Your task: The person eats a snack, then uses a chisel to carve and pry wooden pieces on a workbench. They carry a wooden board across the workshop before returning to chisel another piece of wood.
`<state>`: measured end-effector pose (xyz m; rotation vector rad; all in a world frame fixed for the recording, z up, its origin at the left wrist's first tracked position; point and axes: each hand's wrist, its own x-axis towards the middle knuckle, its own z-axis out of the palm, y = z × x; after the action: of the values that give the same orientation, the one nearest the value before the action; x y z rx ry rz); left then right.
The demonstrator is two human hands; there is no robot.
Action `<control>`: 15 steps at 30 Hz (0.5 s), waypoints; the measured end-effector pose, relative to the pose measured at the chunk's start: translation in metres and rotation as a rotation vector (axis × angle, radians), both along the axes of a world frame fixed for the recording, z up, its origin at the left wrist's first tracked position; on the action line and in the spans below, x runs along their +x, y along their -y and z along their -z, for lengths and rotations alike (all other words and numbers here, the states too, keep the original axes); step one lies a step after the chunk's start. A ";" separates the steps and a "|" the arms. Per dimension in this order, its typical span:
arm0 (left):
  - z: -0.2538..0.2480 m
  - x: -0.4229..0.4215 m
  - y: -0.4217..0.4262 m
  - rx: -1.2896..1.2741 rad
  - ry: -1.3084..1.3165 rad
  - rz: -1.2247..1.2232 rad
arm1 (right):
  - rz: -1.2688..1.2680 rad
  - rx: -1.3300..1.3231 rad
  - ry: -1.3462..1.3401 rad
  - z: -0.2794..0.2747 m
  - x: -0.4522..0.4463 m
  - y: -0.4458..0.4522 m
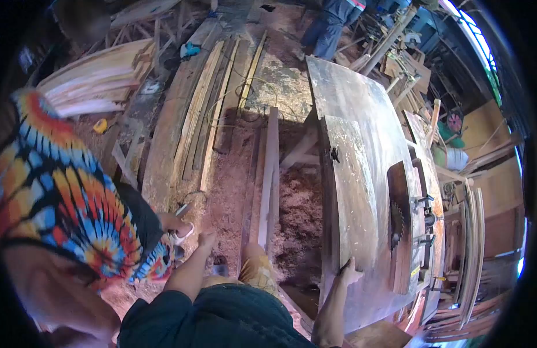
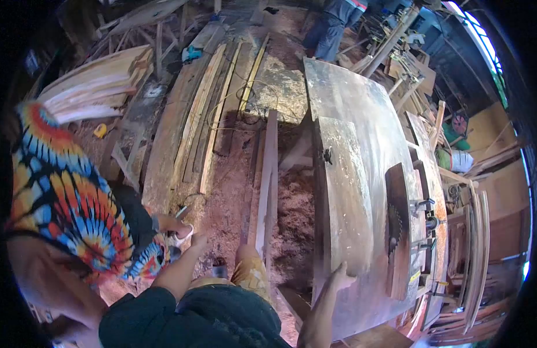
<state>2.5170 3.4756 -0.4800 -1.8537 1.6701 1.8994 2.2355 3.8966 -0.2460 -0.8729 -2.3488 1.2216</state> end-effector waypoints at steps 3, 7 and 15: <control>0.017 -0.051 0.044 -0.286 -0.102 0.305 | 0.060 0.081 -0.044 0.015 -0.040 0.013; -0.105 -0.164 0.093 -0.077 -0.253 0.440 | 0.048 0.151 -0.062 0.012 -0.070 0.022; -0.134 -0.430 0.233 -0.174 -0.576 0.468 | -0.134 0.328 -0.033 -0.073 -0.075 0.110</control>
<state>2.0865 3.2429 -0.3462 -0.8400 2.2259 2.2285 2.1605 3.7867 -0.1726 -0.5913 -2.5168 0.8522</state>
